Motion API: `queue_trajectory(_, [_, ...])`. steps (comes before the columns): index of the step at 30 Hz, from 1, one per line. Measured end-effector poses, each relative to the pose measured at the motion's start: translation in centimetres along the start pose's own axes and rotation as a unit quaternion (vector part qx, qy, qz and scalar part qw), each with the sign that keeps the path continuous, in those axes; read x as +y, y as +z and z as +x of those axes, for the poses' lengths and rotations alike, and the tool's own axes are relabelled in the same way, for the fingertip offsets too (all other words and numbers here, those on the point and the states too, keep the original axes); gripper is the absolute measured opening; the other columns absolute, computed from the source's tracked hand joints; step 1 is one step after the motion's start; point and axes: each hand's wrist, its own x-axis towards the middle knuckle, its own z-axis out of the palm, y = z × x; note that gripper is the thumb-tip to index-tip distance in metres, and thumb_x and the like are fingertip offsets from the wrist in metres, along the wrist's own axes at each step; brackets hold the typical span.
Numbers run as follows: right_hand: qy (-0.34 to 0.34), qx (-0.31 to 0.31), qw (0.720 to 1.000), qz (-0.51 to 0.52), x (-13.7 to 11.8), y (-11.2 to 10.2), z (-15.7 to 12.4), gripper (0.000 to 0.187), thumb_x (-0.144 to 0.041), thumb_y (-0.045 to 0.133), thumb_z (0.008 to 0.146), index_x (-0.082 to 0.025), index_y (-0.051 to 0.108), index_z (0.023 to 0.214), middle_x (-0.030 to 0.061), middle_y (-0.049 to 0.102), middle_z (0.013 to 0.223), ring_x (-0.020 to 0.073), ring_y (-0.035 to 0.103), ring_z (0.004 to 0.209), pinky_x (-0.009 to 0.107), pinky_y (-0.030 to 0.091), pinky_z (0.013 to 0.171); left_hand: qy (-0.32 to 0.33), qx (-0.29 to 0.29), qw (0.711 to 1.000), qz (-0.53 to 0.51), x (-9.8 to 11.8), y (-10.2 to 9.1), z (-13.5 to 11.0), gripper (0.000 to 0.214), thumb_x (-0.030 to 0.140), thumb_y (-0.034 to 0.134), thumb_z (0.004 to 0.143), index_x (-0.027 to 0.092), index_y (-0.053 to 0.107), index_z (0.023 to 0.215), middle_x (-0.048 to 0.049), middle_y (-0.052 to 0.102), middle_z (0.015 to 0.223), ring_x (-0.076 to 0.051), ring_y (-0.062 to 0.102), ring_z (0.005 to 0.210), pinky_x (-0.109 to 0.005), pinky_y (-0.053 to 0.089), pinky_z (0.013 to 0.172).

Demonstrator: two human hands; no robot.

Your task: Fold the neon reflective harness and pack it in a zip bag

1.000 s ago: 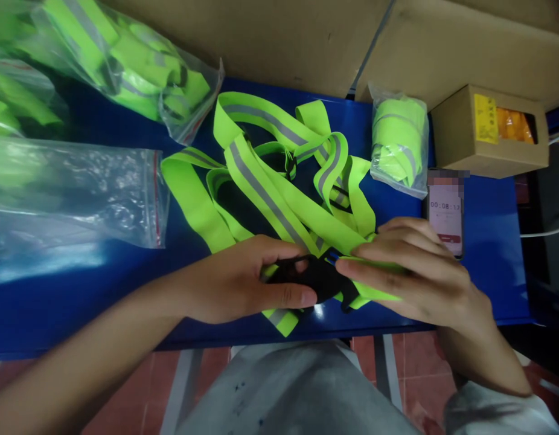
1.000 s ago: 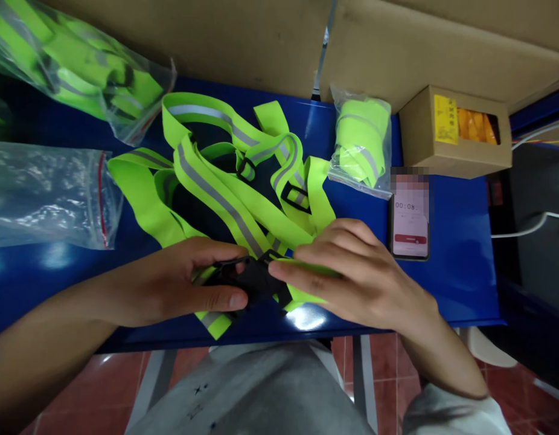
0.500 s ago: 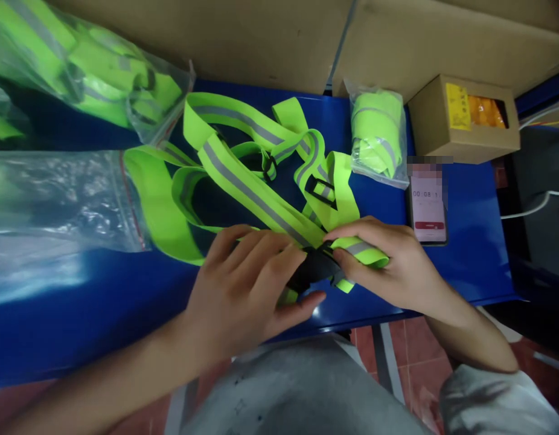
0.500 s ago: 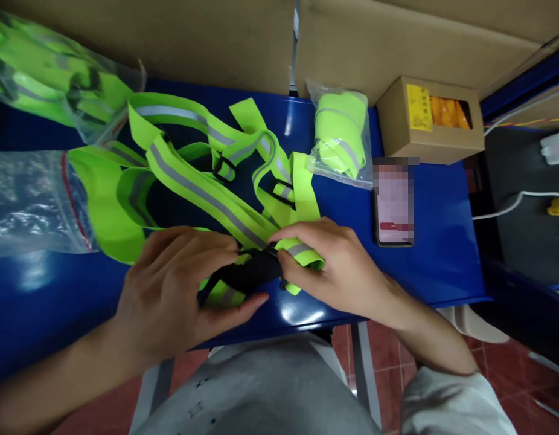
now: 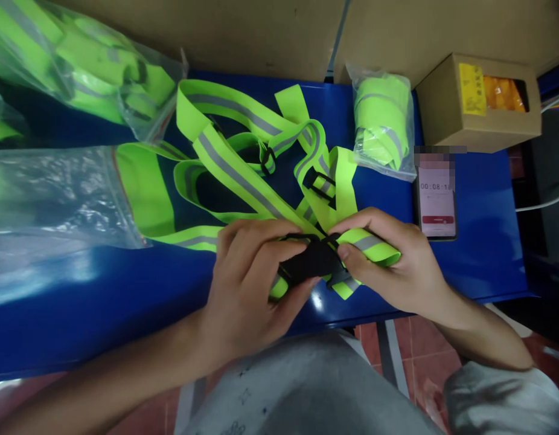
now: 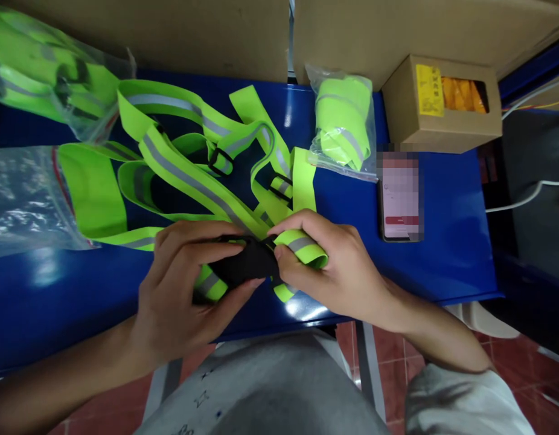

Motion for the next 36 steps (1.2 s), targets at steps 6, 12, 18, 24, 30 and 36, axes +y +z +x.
queue_trajectory(6, [0.0,0.0,1.0,-0.007,-0.2,-0.2,-0.3,0.012,-0.024,0.07,0.095,-0.025,0.07,0.107,-0.0024,0.077,0.087,0.0144,0.07,0.068,0.026,0.056,0.06,0.086,0.018,0.995,0.039,-0.4,-0.3,0.2,0.036,0.026,0.076,0.091,0.029,0.055,0.121,-0.0108,0.075,0.12,-0.028,0.076,0.101,-0.046,0.059,0.084])
queue_trajectory(12, [0.007,0.147,0.989,-0.027,0.7,-2.1,-0.1,0.013,-0.018,0.066,0.098,-0.026,0.072,0.105,0.001,0.075,0.097,0.017,0.069,0.082,0.03,0.056,0.071,0.084,0.047,0.993,0.062,-1.0,-1.0,0.4,0.034,0.022,0.077,0.09,0.027,0.06,0.118,-0.0122,0.075,0.124,-0.029,0.076,0.106,-0.046,0.061,0.082])
queue_trajectory(18, [0.008,0.043,0.999,0.024,0.4,-2.2,0.6,0.011,-0.022,0.067,0.101,-0.027,0.074,0.109,0.0002,0.076,0.104,0.0172,0.073,0.088,0.03,0.062,0.079,0.132,0.03,0.984,0.118,-1.5,-1.0,0.4,0.031,0.029,0.082,0.091,0.03,0.057,0.108,-0.0072,0.078,0.121,-0.025,0.077,0.104,-0.046,0.061,0.084])
queue_trajectory(24, [0.021,-0.09,0.99,0.106,0.4,-3.6,0.9,0.028,-0.031,0.077,0.097,-0.027,0.075,0.125,0.0018,0.081,0.114,0.017,0.079,0.084,0.027,0.065,0.071,0.09,0.054,0.991,0.081,-1.9,-1.1,0.3,0.033,0.029,0.083,0.09,0.032,0.058,0.111,-0.0049,0.075,0.127,-0.025,0.075,0.111,-0.046,0.059,0.09])
queue_trajectory(30, [-0.047,-0.196,0.977,0.068,0.9,-4.8,0.3,0.087,-0.056,0.087,0.084,-0.035,0.05,0.159,0.0077,0.068,0.148,0.0303,0.069,0.132,0.043,0.063,0.106,0.09,0.062,0.991,0.078,-2.0,-1.4,0.4,0.045,0.026,0.08,0.092,0.037,0.061,0.132,-0.0049,0.075,0.128,-0.026,0.074,0.112,-0.046,0.058,0.095])
queue_trajectory(36, [-0.12,-0.141,0.981,-0.053,0.6,-2.4,0.0,0.076,-0.038,0.077,0.097,-0.029,0.043,0.164,0.0121,0.065,0.148,0.0269,0.067,0.13,0.04,0.059,0.108,0.003,0.041,0.996,0.08,-2.2,-0.8,-0.4,0.03,0.04,0.066,0.1,0.049,0.069,0.129,-0.0017,0.075,0.121,-0.028,0.071,0.115,-0.053,0.057,0.101])
